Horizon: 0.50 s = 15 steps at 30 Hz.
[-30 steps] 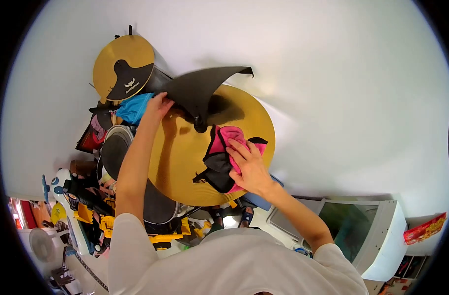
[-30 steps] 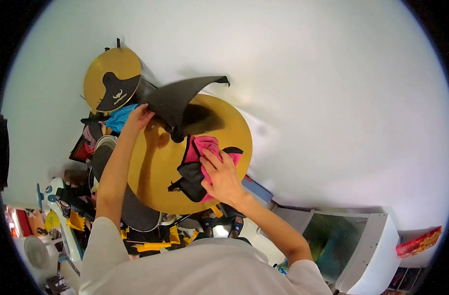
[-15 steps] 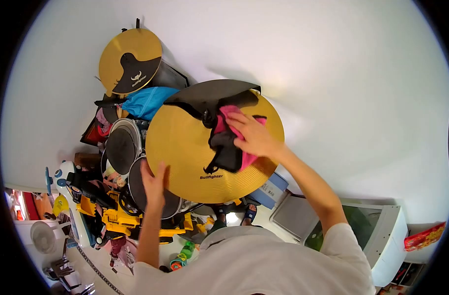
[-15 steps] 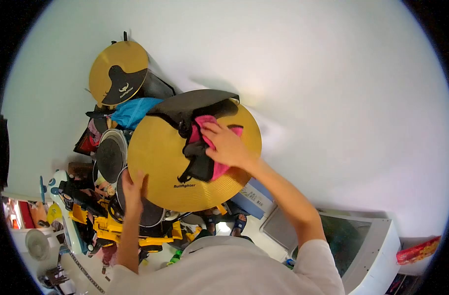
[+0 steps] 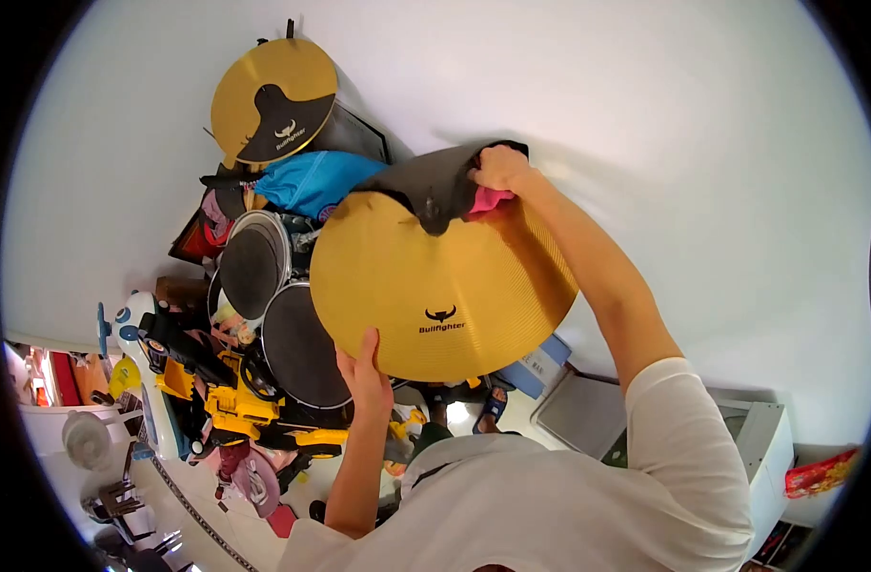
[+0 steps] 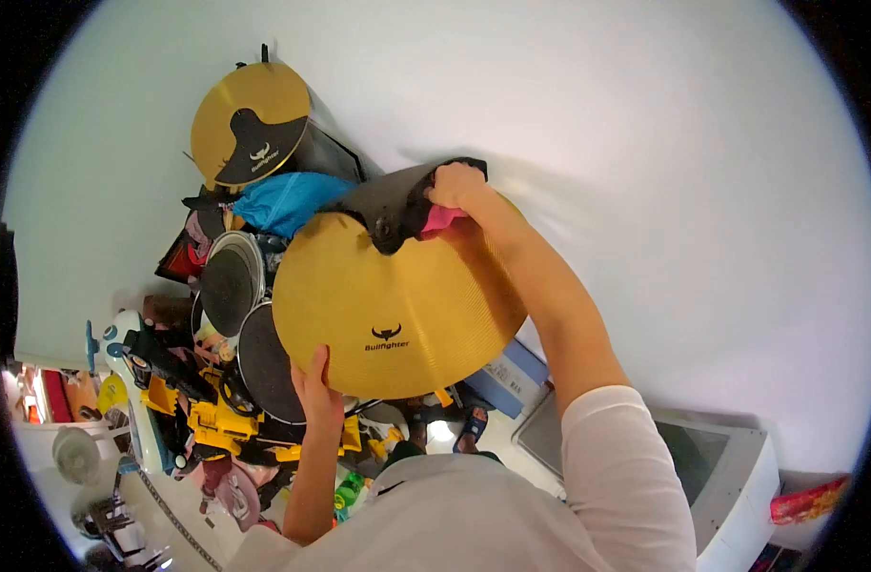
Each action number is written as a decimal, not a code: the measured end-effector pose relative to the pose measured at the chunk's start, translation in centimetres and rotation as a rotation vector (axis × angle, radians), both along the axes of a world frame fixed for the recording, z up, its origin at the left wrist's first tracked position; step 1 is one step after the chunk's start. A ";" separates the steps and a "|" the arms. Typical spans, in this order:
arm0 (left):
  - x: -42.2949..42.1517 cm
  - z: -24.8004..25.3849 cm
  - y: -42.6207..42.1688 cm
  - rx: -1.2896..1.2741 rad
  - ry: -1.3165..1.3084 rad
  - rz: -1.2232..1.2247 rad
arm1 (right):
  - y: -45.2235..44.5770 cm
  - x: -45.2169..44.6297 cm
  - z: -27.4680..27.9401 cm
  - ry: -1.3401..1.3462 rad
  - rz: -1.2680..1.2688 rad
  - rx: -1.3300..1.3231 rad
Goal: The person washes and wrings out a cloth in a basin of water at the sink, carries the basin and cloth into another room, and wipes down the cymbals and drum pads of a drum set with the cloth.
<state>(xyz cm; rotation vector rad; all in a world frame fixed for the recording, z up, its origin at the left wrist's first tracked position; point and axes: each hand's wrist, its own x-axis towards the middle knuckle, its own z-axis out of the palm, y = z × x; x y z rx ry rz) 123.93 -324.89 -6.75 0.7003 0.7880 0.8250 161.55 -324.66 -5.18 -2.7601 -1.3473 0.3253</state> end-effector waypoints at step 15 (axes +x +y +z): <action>-0.3 -1.1 0.5 0.080 -0.036 0.010 | -18.7 -12.0 4.9 -0.148 -0.100 0.087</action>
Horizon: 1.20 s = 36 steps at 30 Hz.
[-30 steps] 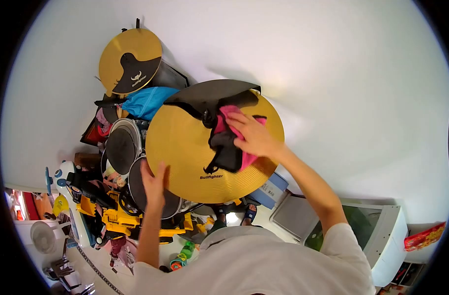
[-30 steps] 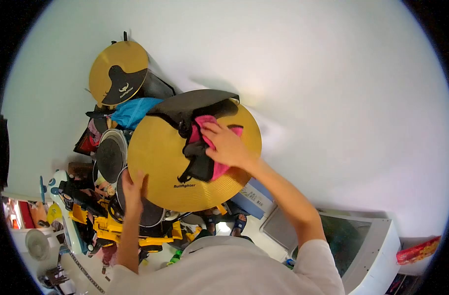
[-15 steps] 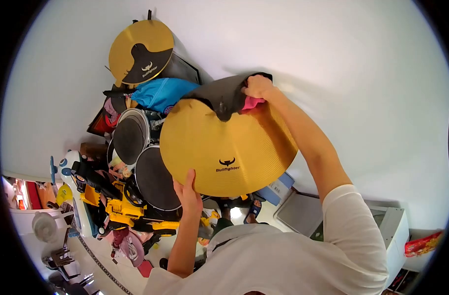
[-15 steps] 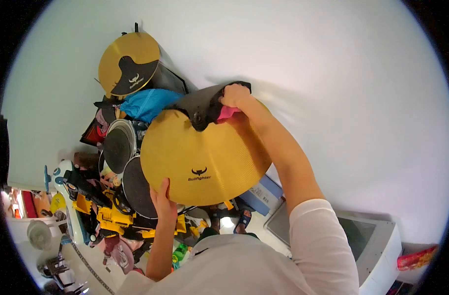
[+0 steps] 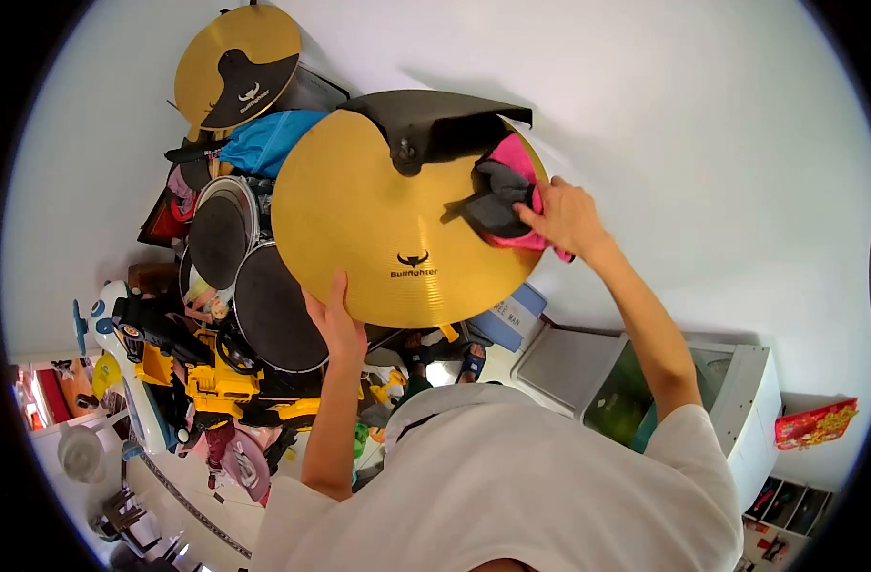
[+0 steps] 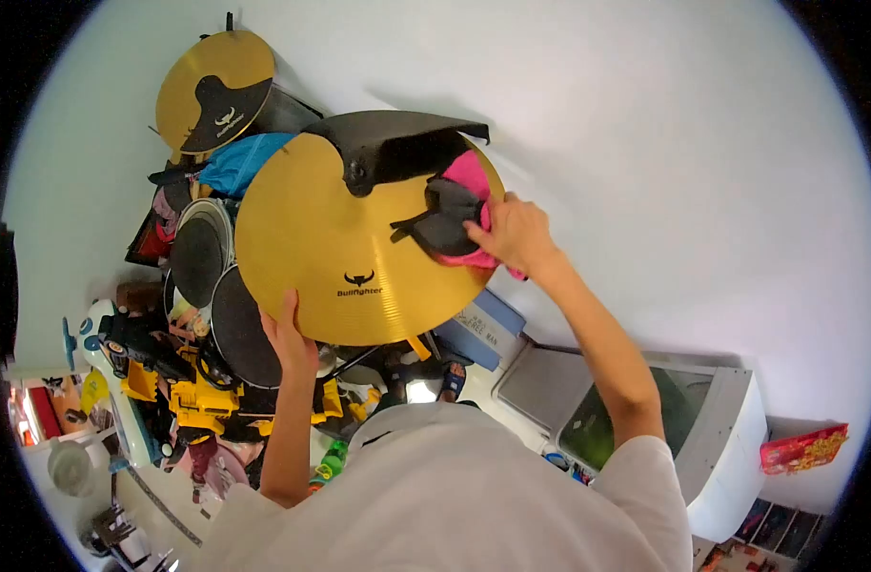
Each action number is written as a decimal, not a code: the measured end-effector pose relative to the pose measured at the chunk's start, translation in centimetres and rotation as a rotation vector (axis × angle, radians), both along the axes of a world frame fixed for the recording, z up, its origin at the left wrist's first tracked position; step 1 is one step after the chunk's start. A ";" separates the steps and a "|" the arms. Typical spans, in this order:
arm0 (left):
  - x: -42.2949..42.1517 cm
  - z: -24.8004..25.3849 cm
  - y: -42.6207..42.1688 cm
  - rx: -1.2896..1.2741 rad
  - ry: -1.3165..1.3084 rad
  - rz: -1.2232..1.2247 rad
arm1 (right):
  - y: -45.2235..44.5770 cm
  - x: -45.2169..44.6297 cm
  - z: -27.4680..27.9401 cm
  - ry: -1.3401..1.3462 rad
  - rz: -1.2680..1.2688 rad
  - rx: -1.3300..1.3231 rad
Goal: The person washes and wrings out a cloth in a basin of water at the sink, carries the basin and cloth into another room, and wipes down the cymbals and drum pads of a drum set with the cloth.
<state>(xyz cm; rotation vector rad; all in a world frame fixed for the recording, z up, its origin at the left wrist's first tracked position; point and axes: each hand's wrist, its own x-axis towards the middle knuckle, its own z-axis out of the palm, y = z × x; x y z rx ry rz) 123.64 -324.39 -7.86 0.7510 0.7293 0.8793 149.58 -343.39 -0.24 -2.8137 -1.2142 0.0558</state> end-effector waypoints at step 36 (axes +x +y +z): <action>-1.5 -2.3 1.1 -0.097 -0.125 -0.157 | 1.3 3.2 -3.5 0.481 -0.395 0.617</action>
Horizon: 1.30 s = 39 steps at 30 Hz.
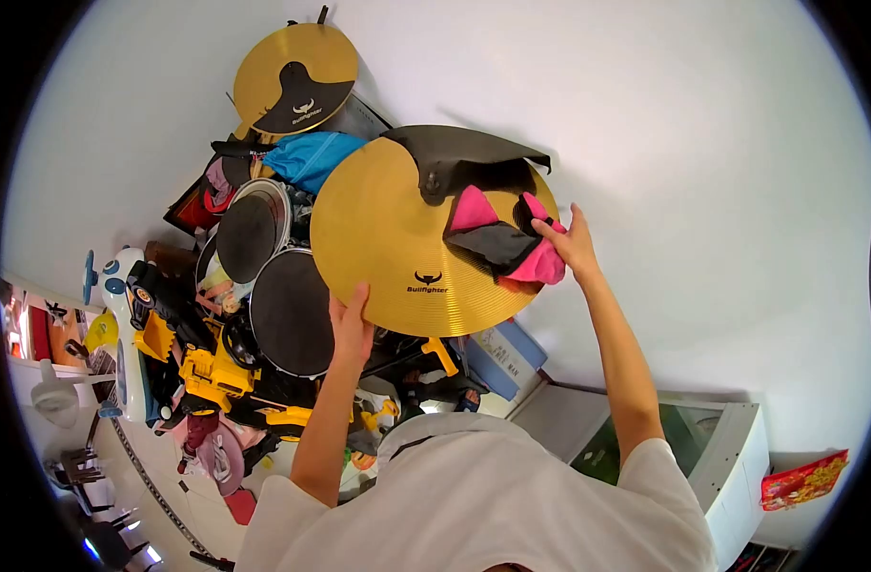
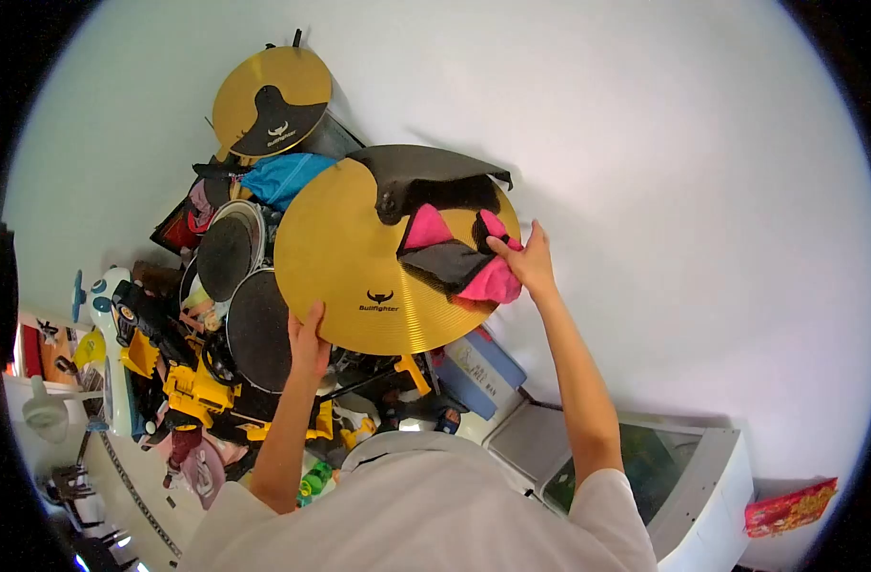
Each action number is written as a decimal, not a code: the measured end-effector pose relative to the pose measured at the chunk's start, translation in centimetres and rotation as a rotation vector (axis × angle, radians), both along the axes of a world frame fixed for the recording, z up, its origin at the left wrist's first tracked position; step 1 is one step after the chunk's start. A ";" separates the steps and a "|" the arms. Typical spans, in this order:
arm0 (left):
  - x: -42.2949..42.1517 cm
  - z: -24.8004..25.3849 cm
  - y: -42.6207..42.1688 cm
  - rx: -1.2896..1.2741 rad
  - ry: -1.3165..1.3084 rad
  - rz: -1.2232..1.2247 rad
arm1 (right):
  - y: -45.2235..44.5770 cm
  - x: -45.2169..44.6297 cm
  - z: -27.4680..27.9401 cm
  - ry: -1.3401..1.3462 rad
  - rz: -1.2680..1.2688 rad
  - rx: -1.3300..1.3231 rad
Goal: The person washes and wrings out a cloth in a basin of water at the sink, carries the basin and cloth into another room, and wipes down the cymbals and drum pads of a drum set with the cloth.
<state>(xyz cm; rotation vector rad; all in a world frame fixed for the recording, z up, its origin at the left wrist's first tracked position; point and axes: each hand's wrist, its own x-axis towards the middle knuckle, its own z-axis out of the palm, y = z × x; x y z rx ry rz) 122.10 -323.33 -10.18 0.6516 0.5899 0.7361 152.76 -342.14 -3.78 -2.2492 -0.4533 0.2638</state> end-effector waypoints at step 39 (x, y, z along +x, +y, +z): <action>-3.3 0.0 -8.9 -0.063 -0.004 0.138 | 15.4 -4.3 3.5 -0.527 1.029 -0.065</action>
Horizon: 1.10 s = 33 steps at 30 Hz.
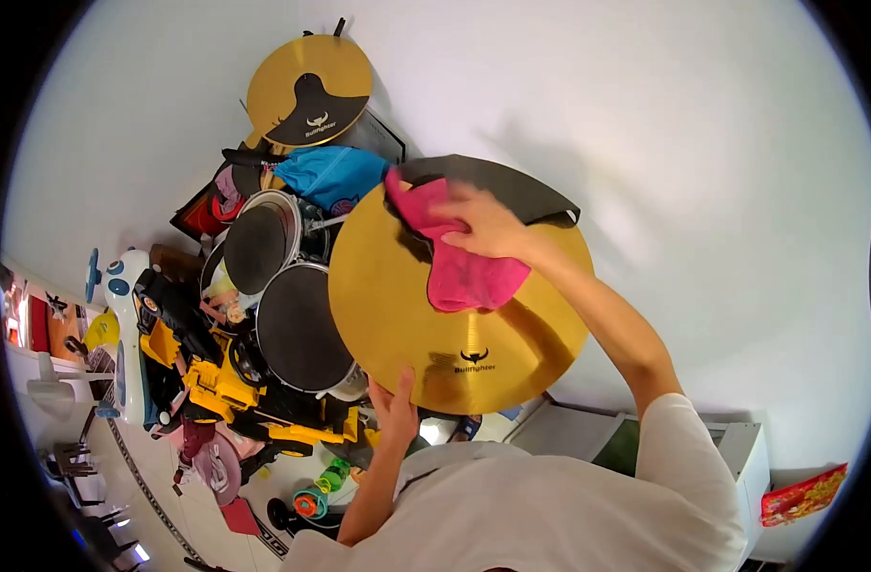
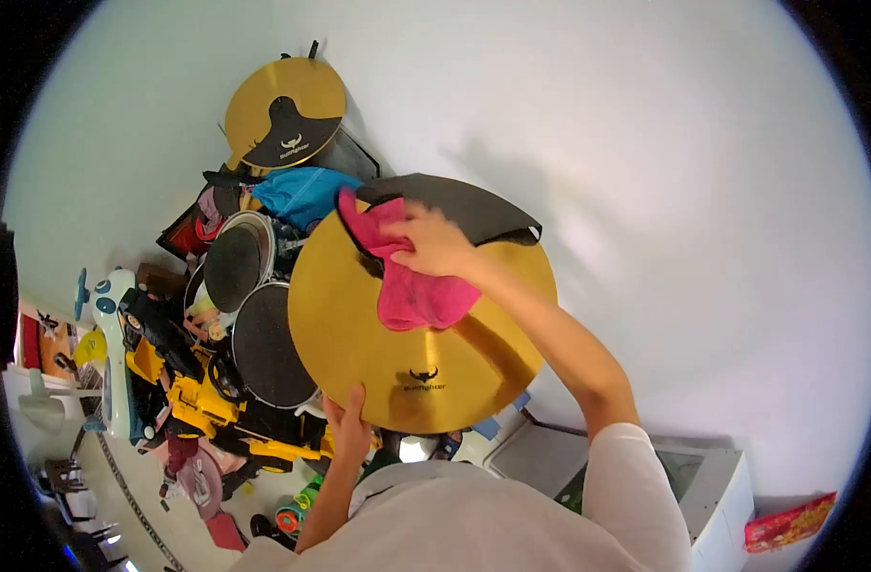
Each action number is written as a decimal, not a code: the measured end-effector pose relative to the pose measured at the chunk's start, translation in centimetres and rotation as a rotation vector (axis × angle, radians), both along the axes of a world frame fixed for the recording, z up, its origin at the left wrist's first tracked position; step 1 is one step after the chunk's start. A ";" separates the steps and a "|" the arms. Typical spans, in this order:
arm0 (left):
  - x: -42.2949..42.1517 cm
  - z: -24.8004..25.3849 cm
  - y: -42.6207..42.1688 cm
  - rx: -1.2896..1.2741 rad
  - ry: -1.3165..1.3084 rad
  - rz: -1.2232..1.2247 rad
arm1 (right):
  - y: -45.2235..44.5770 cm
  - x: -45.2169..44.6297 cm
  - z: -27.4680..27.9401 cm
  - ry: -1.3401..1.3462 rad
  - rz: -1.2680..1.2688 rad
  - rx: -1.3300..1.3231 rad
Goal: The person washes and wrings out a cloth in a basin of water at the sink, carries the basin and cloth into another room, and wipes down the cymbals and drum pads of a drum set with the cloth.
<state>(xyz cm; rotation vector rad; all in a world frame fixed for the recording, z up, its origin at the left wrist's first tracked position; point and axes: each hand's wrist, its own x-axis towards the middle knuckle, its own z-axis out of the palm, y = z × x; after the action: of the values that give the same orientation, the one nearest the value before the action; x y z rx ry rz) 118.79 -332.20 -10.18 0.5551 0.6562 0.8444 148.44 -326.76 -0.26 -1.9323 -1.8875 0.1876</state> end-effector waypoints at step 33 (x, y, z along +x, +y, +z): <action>1.7 0.1 3.2 -0.055 0.016 0.021 | -15.7 6.0 3.5 0.089 -0.411 -0.129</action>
<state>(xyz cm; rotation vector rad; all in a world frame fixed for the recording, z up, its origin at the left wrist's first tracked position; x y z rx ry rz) 120.50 -329.02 -10.07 0.5066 0.6993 0.8396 154.44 -342.50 3.22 -2.3078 -1.4138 0.2680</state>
